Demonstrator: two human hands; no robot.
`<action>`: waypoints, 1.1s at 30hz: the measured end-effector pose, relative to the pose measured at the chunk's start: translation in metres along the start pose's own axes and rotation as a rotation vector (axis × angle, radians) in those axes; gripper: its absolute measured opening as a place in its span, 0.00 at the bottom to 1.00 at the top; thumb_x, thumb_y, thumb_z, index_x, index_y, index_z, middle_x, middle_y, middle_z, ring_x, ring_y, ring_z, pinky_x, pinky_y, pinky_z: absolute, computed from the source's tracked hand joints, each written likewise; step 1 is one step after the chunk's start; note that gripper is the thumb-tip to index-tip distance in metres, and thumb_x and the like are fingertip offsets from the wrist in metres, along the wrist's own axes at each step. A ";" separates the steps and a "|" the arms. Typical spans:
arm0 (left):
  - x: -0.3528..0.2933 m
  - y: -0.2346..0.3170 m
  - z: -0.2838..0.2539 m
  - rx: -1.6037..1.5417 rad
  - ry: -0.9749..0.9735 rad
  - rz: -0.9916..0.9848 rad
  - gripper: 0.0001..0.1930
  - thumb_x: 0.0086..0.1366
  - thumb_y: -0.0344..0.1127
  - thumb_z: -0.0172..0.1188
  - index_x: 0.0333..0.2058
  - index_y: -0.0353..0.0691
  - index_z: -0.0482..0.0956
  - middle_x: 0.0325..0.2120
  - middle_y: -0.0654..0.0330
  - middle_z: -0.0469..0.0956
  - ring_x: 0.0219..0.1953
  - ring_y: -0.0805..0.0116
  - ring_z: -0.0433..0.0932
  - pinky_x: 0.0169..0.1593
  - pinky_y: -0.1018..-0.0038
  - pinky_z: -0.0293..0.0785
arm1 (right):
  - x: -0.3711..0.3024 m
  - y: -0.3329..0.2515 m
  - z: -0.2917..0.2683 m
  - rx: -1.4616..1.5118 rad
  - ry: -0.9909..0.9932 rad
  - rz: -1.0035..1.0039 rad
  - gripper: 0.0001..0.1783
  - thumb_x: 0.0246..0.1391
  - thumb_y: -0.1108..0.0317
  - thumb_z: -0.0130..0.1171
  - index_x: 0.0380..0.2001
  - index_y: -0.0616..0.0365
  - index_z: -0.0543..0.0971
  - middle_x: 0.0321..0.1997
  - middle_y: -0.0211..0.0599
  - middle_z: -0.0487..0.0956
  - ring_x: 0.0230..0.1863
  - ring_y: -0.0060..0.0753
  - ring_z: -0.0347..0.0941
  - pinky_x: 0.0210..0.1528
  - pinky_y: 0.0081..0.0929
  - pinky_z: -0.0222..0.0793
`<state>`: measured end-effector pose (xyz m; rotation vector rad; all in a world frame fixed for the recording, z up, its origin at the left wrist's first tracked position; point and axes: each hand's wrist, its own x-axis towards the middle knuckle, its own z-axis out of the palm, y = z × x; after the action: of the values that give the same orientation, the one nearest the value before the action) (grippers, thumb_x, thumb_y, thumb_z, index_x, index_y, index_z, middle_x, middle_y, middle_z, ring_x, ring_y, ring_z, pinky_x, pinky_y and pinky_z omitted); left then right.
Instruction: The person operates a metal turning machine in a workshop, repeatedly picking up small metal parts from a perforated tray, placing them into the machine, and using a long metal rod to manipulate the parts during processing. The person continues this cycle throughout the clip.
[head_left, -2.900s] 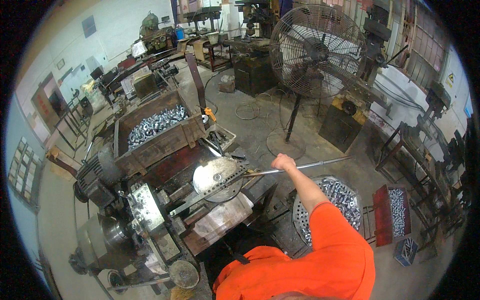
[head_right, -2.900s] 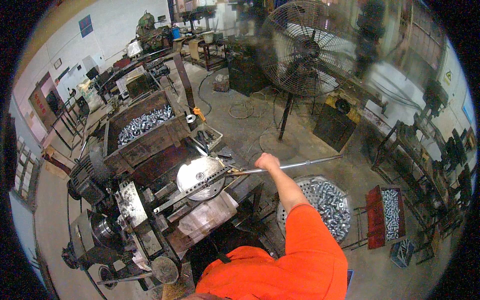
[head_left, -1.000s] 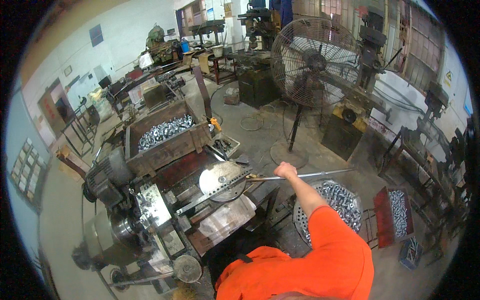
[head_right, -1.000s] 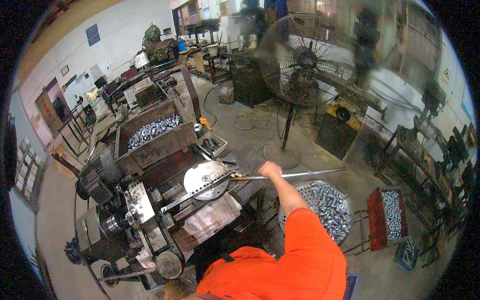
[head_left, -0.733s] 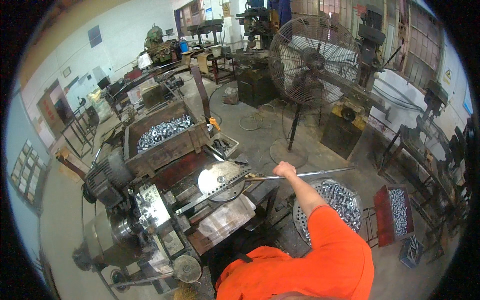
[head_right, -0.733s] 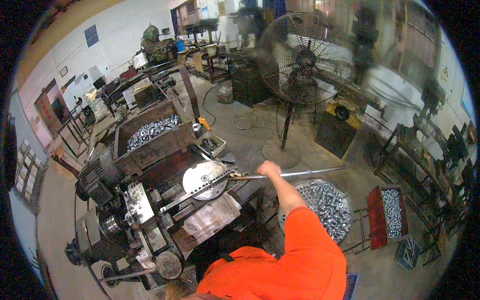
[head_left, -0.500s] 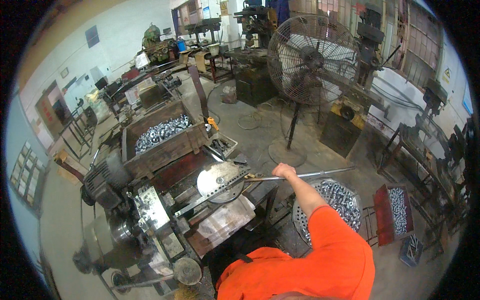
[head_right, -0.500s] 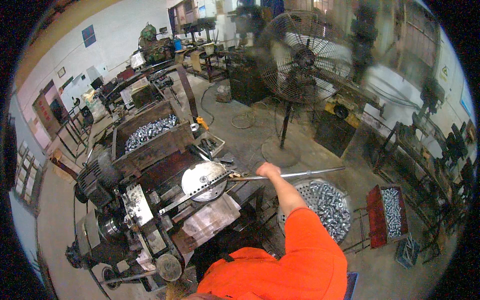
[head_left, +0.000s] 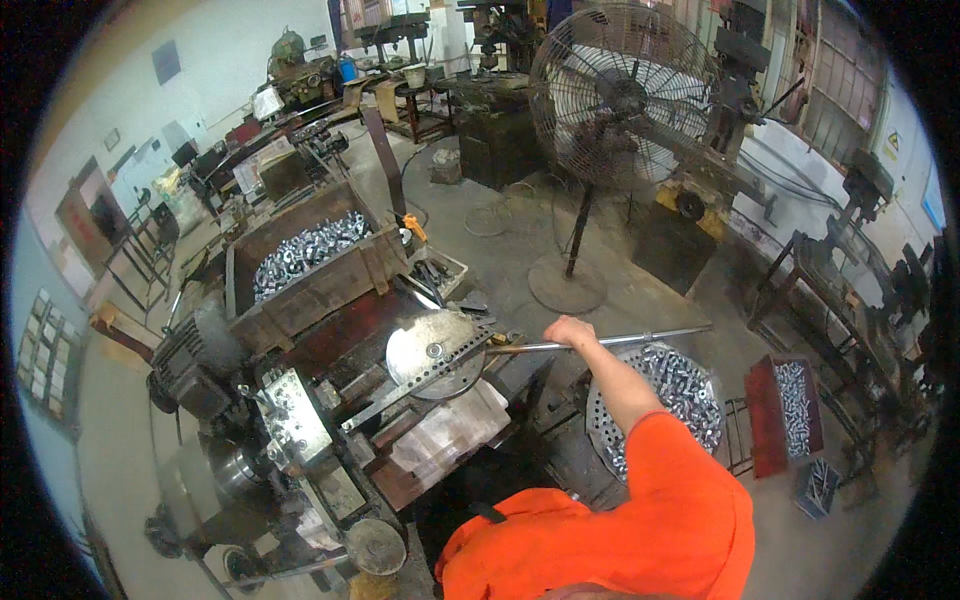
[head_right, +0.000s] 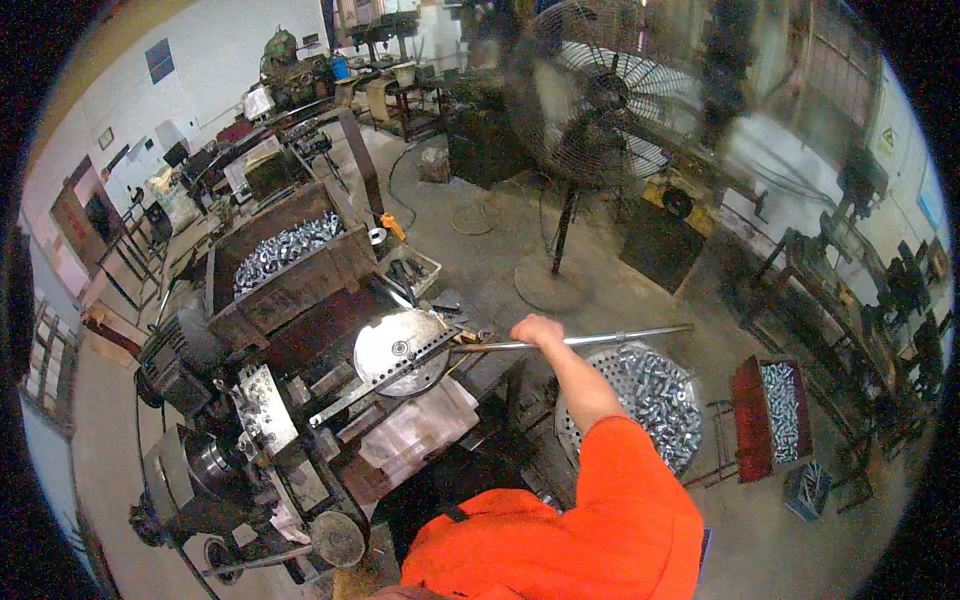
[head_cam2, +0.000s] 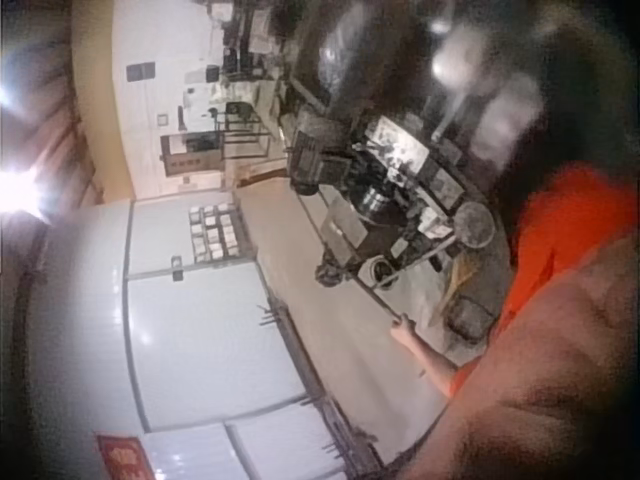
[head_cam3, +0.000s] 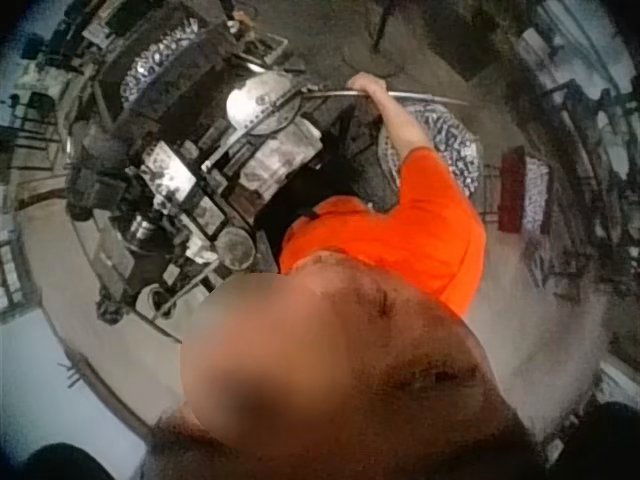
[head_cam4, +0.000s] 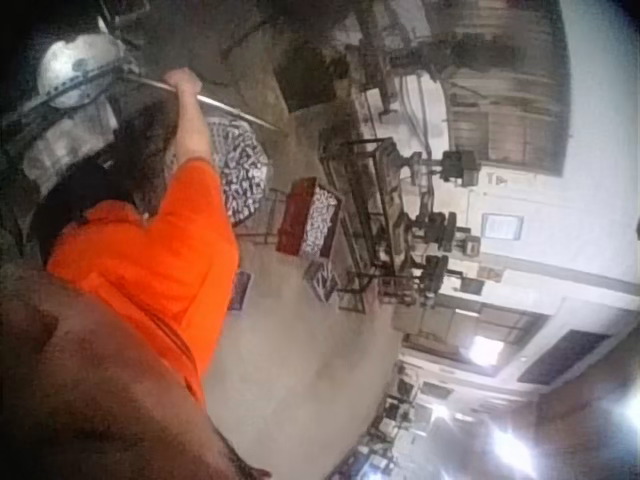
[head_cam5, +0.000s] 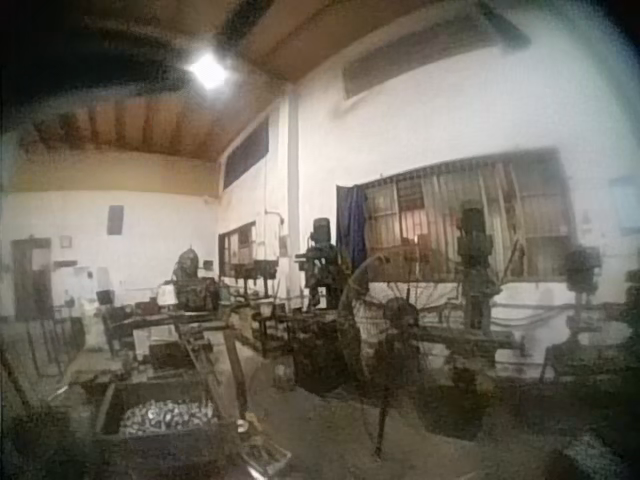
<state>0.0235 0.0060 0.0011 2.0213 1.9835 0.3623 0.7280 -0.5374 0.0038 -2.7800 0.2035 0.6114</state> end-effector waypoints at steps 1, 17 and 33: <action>-0.001 0.000 -0.001 -0.002 -0.001 0.005 0.18 0.50 0.44 0.60 0.21 0.30 0.77 0.11 0.53 0.75 0.16 0.62 0.76 0.26 0.66 0.72 | 0.000 -0.002 -0.001 0.013 -0.048 0.031 0.28 0.40 0.50 0.52 0.45 0.52 0.77 0.51 0.38 0.75 0.53 0.39 0.70 0.52 0.34 0.65; -0.027 0.038 -0.034 -0.076 -0.259 -0.044 0.28 0.56 0.58 0.56 0.35 0.32 0.70 0.27 0.51 0.75 0.30 0.56 0.69 0.34 0.59 0.65 | -0.016 0.028 0.045 0.448 0.866 -0.533 0.23 0.31 0.63 0.55 0.37 0.54 0.78 0.48 0.43 0.74 0.50 0.47 0.67 0.53 0.34 0.63; -0.032 0.058 -0.019 -0.469 -0.110 -0.170 0.24 0.51 0.36 0.66 0.42 0.25 0.69 0.20 0.48 0.75 0.19 0.60 0.73 0.25 0.63 0.73 | -0.115 0.294 0.108 0.232 0.653 -0.088 0.16 0.31 0.62 0.58 0.29 0.51 0.82 0.32 0.38 0.80 0.33 0.41 0.77 0.38 0.29 0.73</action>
<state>0.0696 -0.0265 0.0413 1.5395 1.7819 0.5986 0.5243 -0.7749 -0.1136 -2.6416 0.2610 -0.3395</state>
